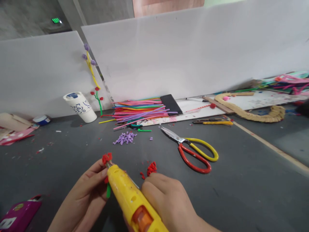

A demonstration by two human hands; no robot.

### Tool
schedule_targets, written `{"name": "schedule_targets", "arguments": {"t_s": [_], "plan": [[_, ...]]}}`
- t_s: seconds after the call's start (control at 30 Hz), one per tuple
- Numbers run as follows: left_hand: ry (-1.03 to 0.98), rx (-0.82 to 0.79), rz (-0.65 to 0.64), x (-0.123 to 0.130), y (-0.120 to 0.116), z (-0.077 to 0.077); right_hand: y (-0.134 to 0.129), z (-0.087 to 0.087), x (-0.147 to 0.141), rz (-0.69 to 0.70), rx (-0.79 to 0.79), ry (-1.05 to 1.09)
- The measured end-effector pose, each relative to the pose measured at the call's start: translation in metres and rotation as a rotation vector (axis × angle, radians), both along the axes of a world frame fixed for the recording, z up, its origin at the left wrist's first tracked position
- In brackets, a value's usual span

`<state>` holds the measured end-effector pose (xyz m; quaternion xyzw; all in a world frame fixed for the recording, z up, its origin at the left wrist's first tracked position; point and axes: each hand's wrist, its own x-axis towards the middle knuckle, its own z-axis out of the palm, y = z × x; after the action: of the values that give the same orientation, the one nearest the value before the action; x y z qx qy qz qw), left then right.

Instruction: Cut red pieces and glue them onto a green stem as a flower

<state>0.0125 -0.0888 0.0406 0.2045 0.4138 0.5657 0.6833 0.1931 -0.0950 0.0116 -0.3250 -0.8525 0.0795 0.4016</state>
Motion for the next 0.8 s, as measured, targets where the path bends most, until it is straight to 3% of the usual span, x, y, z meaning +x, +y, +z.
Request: {"name": "schedule_targets", "arguments": {"t_s": [0.43,0.63,0.73,0.8], "plan": [[0.035,-0.028,-0.006,-0.001,-0.001,-0.001,0.000,0.000,0.000,-0.015,0.021,-0.025],[0.073,0.056,0.001,-0.002,0.001,-0.005,0.002,0.001,-0.003,-0.048,0.057,-0.046],[0.165,0.106,0.078,-0.007,0.004,-0.004,0.005,0.000,-0.003,-0.073,0.041,-0.028],[0.206,0.136,0.185,-0.011,0.008,-0.002,0.006,0.001,-0.002,-0.078,-0.052,0.005]]}}
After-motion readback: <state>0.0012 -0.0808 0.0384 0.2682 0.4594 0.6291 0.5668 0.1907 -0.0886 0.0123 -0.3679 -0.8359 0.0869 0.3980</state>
